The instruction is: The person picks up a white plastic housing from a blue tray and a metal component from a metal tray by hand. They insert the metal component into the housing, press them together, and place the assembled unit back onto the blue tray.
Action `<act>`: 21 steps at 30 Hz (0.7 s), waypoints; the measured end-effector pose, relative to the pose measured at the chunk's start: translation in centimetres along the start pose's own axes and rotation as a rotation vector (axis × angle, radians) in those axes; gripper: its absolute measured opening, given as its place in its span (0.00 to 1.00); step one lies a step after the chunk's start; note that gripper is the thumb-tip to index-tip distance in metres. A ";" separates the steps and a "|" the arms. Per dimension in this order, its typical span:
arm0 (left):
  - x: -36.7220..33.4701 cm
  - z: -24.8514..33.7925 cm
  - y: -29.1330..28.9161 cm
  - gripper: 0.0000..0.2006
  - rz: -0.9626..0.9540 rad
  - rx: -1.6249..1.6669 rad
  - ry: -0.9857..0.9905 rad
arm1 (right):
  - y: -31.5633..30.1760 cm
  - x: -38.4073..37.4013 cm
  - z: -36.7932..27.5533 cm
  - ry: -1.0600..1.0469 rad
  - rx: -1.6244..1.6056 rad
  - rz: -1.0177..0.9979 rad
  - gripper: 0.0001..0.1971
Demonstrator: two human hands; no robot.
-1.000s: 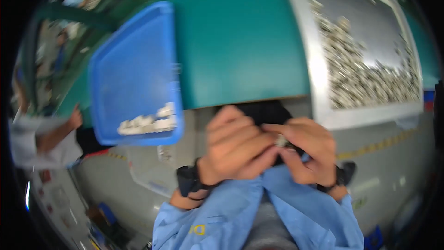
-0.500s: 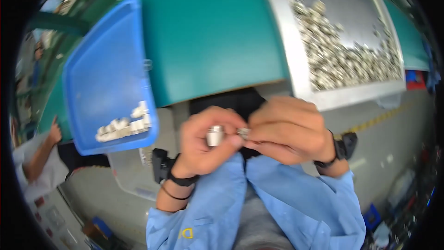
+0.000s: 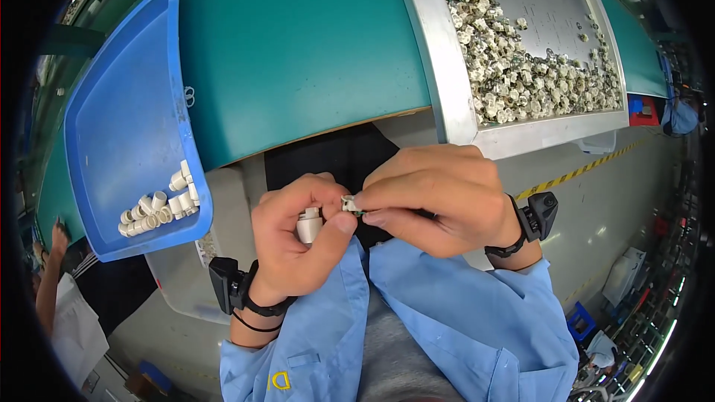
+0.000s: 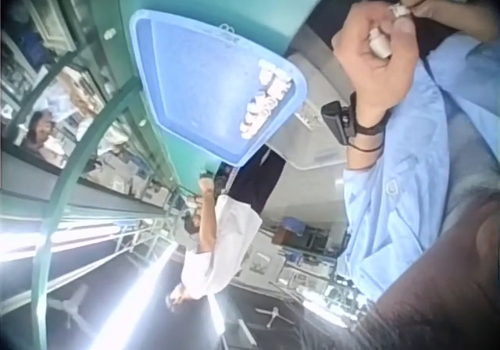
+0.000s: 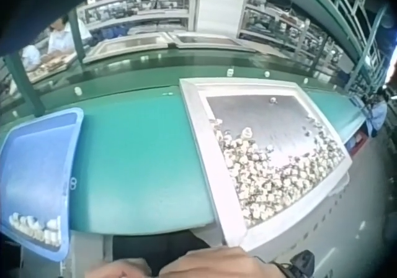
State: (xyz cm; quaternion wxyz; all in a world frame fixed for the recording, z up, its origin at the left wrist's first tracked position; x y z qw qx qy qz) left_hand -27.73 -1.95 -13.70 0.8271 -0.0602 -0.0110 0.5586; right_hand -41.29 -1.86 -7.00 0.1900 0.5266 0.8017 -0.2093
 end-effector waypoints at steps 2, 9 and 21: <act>-0.4 0.6 -0.1 0.05 0.009 -0.044 0.054 | 0.0 0.0 0.2 0.013 0.002 0.011 0.10; -0.6 2.0 -0.4 0.05 0.031 -0.178 0.212 | 0.3 0.6 2.5 0.226 -0.263 0.125 0.06; -0.4 3.2 -0.4 0.09 0.030 -0.376 0.309 | 1.2 0.4 2.1 0.314 -0.069 -0.015 0.06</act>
Point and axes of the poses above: each hand's wrist, its own x-axis away from the middle knuckle, its own y-axis out of the palm, z = x × y, the point moved 10 cm from there along -x, towards the middle knuckle, and after that the axes turned 14 degrees about -x, right-handed, at the moved point
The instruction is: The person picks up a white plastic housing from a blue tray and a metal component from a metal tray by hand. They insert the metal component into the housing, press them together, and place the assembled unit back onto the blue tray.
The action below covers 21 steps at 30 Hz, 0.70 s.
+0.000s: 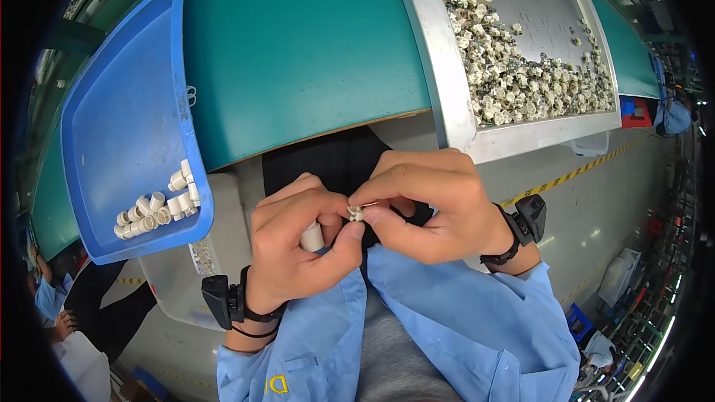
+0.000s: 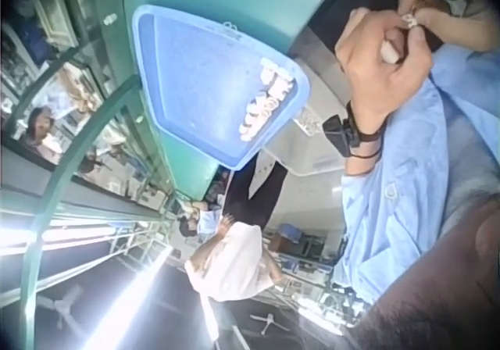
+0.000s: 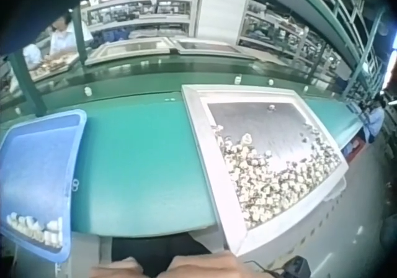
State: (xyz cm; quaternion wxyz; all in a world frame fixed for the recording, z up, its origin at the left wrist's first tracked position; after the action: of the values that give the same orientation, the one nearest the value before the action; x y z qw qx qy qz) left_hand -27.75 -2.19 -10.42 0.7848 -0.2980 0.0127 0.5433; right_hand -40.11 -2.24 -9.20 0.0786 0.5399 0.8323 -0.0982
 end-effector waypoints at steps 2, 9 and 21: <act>0.1 -0.1 0.1 0.10 0.001 0.018 -0.009 | -0.1 0.0 0.1 0.019 -0.014 -0.007 0.06; 0.9 -1.0 0.3 0.13 -0.062 0.152 -0.116 | -0.8 0.4 0.8 -0.038 -0.095 0.073 0.07; 2.8 -3.1 1.4 0.17 -0.017 0.289 -0.358 | -1.1 0.8 1.5 -0.131 -0.246 0.092 0.08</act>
State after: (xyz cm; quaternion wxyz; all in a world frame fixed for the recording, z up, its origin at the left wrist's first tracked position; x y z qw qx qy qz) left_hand -26.84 -0.98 -14.52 0.8137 -0.0815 -0.0518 0.5732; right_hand -41.38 -2.36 -10.74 0.2029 0.5563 0.8054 -0.0269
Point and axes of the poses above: each hand's wrist, its own x-axis away from the middle knuckle, its own y-axis out of the palm, z = x × y, the point moved 10 cm from there along -x, towards the middle knuckle, and after that the axes turned 14 degrees about -x, right-handed, at the moved point
